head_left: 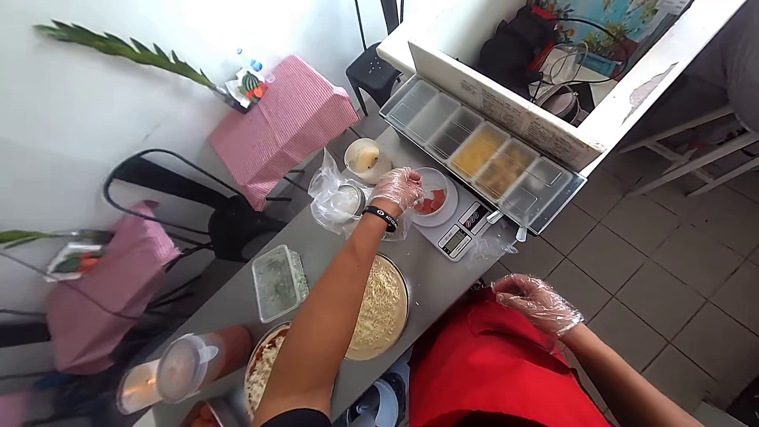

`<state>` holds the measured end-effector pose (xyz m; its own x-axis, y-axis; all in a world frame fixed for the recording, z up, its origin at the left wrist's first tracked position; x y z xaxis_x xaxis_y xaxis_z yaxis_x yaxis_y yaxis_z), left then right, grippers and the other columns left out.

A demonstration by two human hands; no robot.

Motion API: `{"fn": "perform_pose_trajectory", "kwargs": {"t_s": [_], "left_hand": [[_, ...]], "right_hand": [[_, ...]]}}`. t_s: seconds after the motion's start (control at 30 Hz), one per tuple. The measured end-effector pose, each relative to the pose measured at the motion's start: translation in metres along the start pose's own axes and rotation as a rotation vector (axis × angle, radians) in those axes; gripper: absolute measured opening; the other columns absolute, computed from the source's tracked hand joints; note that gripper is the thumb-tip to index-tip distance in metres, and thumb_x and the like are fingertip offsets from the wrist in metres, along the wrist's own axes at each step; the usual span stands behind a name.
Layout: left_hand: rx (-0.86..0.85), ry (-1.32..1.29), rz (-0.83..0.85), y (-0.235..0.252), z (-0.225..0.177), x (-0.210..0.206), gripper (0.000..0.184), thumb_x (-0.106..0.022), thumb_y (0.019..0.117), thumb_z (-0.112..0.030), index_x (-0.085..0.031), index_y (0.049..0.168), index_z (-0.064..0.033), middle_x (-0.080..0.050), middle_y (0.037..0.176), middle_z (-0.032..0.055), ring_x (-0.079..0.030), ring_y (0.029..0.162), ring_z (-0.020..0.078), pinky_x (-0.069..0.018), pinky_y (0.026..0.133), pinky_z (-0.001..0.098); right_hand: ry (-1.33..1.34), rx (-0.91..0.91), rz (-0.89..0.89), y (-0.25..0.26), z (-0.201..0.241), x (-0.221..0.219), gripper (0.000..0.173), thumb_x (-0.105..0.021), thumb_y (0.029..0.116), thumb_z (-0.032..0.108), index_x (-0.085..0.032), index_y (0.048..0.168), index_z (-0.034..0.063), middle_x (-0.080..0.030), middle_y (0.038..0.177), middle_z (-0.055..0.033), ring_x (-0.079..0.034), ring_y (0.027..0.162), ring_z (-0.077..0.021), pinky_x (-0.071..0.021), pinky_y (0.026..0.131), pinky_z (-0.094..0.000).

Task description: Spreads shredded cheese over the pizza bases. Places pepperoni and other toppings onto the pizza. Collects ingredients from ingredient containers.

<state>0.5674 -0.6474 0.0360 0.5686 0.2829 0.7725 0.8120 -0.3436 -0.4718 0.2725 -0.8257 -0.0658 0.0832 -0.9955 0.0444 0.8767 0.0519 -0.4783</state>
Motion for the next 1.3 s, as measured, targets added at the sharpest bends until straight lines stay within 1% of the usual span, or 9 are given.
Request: {"fn": "perform_pose_trajectory", "kwargs": {"t_s": [0.07, 0.2, 0.37, 0.47, 0.67, 0.83, 0.93, 1.17, 1.3], "left_hand": [[-0.013, 0.025, 0.016, 0.000, 0.001, 0.001, 0.040, -0.073, 0.0934, -0.012, -0.064, 0.131, -0.0032, -0.069, 0.120, 0.0193, -0.066, 0.112, 0.0326, -0.0499, 0.101, 0.0533], [-0.031, 0.044, -0.002, -0.004, -0.001, 0.007, 0.031, -0.068, 0.0965, -0.010, -0.068, 0.127, -0.0043, -0.070, 0.119, 0.0176, -0.067, 0.112, 0.0308, -0.0494, 0.102, 0.0518], [-0.023, -0.023, -0.005, -0.002, 0.004, 0.008, 0.039, -0.072, 0.0955, -0.014, -0.063, 0.132, -0.0042, -0.071, 0.114, 0.0175, -0.070, 0.103, 0.0293, -0.0530, 0.099, 0.0498], [-0.009, -0.036, 0.000, -0.002, 0.005, 0.007, 0.043, -0.073, 0.0956, -0.017, -0.061, 0.135, -0.0038, -0.071, 0.116, 0.0174, -0.070, 0.104, 0.0291, -0.0531, 0.098, 0.0495], [-0.008, -0.028, -0.008, -0.001, 0.004, 0.007, 0.043, -0.075, 0.0930, -0.013, -0.062, 0.133, -0.0037, -0.071, 0.113, 0.0170, -0.070, 0.102, 0.0279, -0.0537, 0.096, 0.0478], [-0.019, 0.032, -0.009, -0.003, 0.004, 0.008, 0.034, -0.072, 0.0944, -0.014, -0.067, 0.126, -0.0023, -0.070, 0.117, 0.0181, -0.067, 0.110, 0.0305, -0.0499, 0.101, 0.0518], [-0.032, 0.039, -0.015, -0.004, 0.004, 0.009, 0.030, -0.070, 0.0960, -0.013, -0.068, 0.124, -0.0031, -0.070, 0.117, 0.0176, -0.067, 0.109, 0.0298, -0.0498, 0.100, 0.0512], [-0.047, -0.079, -0.045, -0.012, 0.011, 0.014, 0.030, -0.071, 0.0970, -0.016, -0.069, 0.124, -0.0027, -0.071, 0.114, 0.0170, -0.068, 0.106, 0.0279, -0.0512, 0.100, 0.0486], [-0.065, -0.396, -0.054, -0.024, 0.013, 0.013, 0.028, -0.069, 0.0967, -0.008, -0.066, 0.123, 0.0013, -0.070, 0.111, 0.0161, -0.070, 0.092, 0.0182, -0.0569, 0.090, 0.0364]], "right_hand": [[-0.013, 0.001, 0.004, 0.002, 0.000, 0.000, 0.023, -0.071, 0.0928, 0.017, -0.072, 0.112, 0.0037, -0.073, 0.100, -0.0057, -0.070, 0.089, -0.0095, -0.0586, 0.085, -0.0305], [-0.021, -0.011, 0.003, 0.004, 0.001, 0.001, 0.023, -0.071, 0.0934, 0.017, -0.071, 0.112, 0.0032, -0.073, 0.101, -0.0067, -0.070, 0.090, -0.0103, -0.0587, 0.086, -0.0310], [-0.022, -0.023, -0.013, 0.003, 0.004, 0.002, 0.024, -0.071, 0.0939, 0.016, -0.071, 0.113, 0.0023, -0.073, 0.103, -0.0081, -0.070, 0.092, -0.0112, -0.0586, 0.087, -0.0313], [-0.030, -0.022, -0.020, 0.001, 0.001, 0.003, 0.024, -0.070, 0.0939, 0.017, -0.071, 0.114, 0.0027, -0.073, 0.104, -0.0081, -0.070, 0.093, -0.0115, -0.0585, 0.088, -0.0316], [-0.061, -0.024, -0.025, 0.000, 0.000, 0.006, 0.025, -0.071, 0.0940, 0.018, -0.071, 0.114, 0.0032, -0.073, 0.105, -0.0082, -0.070, 0.093, -0.0120, -0.0580, 0.089, -0.0328], [-0.093, -0.020, -0.023, 0.000, 0.003, 0.006, 0.025, -0.071, 0.0940, 0.018, -0.071, 0.114, 0.0027, -0.073, 0.107, -0.0094, -0.070, 0.096, -0.0137, -0.0581, 0.090, -0.0338], [-0.099, -0.029, -0.017, 0.001, 0.004, 0.006, 0.025, -0.071, 0.0944, 0.018, -0.071, 0.114, 0.0030, -0.073, 0.106, -0.0092, -0.070, 0.095, -0.0135, -0.0580, 0.089, -0.0331], [-0.132, -0.029, 0.017, 0.005, 0.010, 0.002, 0.026, -0.071, 0.0946, 0.020, -0.071, 0.115, 0.0036, -0.073, 0.106, -0.0090, -0.070, 0.095, -0.0133, -0.0577, 0.090, -0.0337], [-0.163, -0.011, 0.061, 0.010, 0.017, -0.006, 0.027, -0.070, 0.0953, 0.021, -0.071, 0.116, 0.0037, -0.073, 0.108, -0.0094, -0.070, 0.097, -0.0133, -0.0572, 0.091, -0.0335]]}}
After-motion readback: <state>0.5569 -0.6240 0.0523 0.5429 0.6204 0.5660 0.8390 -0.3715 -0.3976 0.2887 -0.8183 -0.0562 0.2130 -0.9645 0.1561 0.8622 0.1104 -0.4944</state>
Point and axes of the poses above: each hand's wrist, its own y-axis towards the middle knuckle, its own x-axis out of the back of the hand, z = x × y, the point moved 3 cm from there along y, towards the middle knuckle
